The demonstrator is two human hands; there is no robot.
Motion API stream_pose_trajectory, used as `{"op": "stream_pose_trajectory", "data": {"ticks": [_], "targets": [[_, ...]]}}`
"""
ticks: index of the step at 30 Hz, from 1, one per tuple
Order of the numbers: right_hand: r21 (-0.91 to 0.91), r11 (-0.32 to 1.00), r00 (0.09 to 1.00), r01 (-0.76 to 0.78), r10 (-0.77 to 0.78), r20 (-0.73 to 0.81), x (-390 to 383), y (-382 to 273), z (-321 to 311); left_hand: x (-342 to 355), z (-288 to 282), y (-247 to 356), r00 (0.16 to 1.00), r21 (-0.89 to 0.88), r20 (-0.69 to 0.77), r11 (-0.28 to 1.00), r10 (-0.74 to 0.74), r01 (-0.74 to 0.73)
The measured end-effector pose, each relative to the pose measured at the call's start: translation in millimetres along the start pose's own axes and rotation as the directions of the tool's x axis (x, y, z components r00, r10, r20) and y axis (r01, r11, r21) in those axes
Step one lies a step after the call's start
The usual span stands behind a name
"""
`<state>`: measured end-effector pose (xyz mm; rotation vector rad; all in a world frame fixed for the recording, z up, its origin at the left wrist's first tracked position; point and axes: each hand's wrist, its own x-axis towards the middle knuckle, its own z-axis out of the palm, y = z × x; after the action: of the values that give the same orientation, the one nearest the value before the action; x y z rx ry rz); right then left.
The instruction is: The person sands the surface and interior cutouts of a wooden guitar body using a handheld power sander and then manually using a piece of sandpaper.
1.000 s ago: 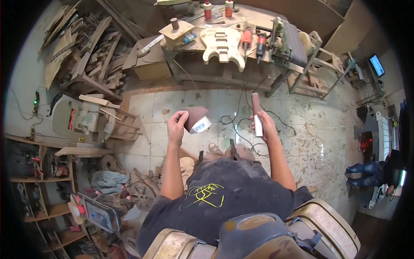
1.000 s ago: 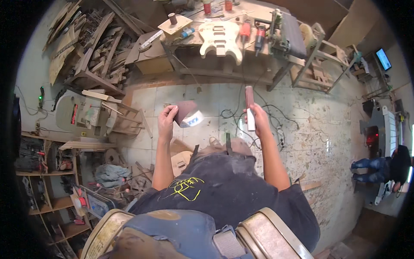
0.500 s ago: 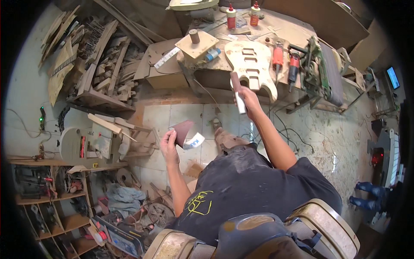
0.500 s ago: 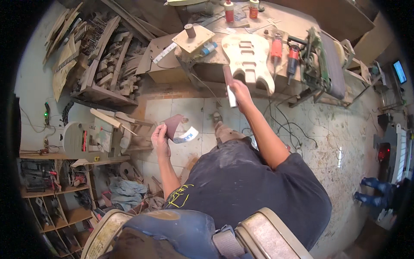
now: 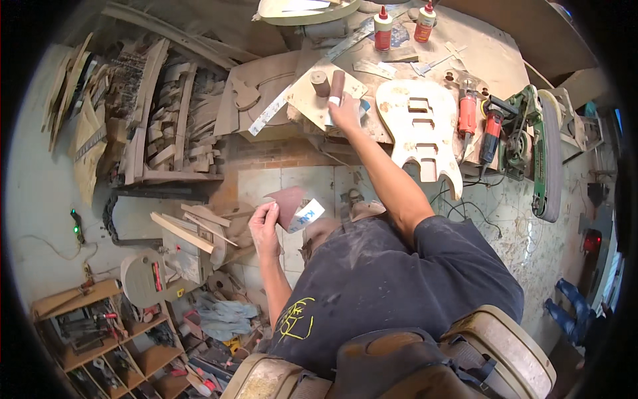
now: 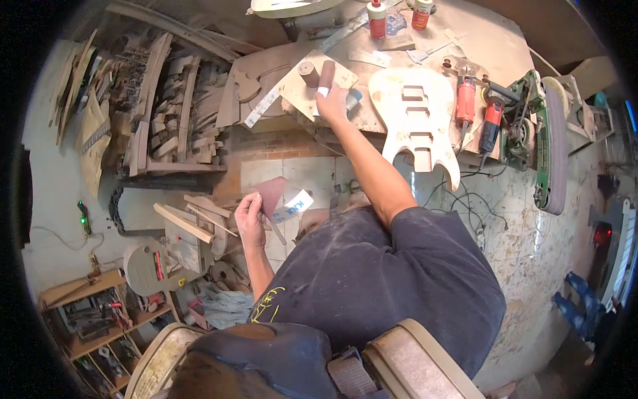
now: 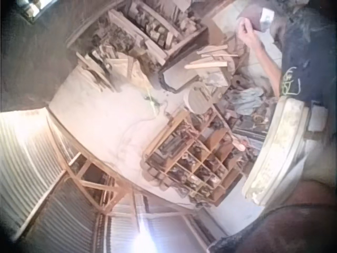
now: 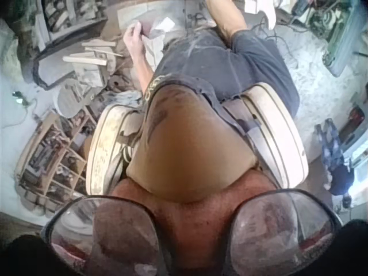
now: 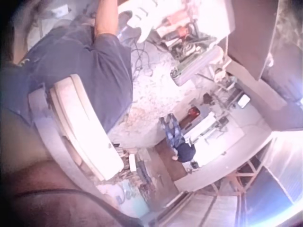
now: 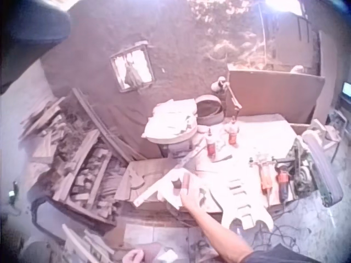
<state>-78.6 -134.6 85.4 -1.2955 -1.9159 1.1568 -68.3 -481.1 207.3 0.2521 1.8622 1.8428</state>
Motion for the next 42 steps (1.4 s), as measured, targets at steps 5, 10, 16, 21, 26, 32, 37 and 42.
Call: {"op": "stream_pose_trajectory", "data": {"ticks": [5,10,16,21,26,32,37,42], "targets": [[0.013,1.000,0.992,0.016,-0.014,-0.126,-27.6,-0.3,-4.3,52.4,24.2,19.8,0.968,0.283,0.253,0.956,0.000,-0.074],[0.363,0.932,0.981,0.005,-0.075,0.179,-74.1,-35.7,-99.5,106.6,64.0,47.6,0.741,0.215,0.666,0.932,0.080,-0.293],[0.486,0.828,0.905,0.279,-0.396,0.156,-152.1,-89.7,-169.6,143.2,97.4,60.2,0.582,0.066,0.813,0.996,-0.024,-0.051],[-0.157,0.798,0.799,0.582,-0.597,-0.071,-189.3,-115.9,-151.3,152.1,112.7,55.6,0.385,0.121,0.906,0.978,-0.179,0.171],[-0.208,0.887,0.900,0.412,-0.431,-0.059,-192.7,-135.6,-155.9,141.9,134.8,81.4,0.385,0.355,0.903,0.832,-0.188,-0.426],[-0.025,0.995,0.995,0.099,-0.099,0.013,-199.7,-126.7,-170.6,144.2,147.7,110.5,0.058,0.122,0.992,0.711,-0.114,-0.693],[0.148,0.989,0.995,-0.006,-0.009,0.103,-205.9,-123.4,-178.9,144.8,159.3,113.9,-0.175,-0.066,0.975,0.578,-0.134,-0.813],[0.118,0.993,0.998,0.016,-0.023,0.061,-208.9,-125.0,-172.1,145.4,166.0,115.4,-0.221,-0.096,0.963,0.569,-0.155,-0.816]]}}
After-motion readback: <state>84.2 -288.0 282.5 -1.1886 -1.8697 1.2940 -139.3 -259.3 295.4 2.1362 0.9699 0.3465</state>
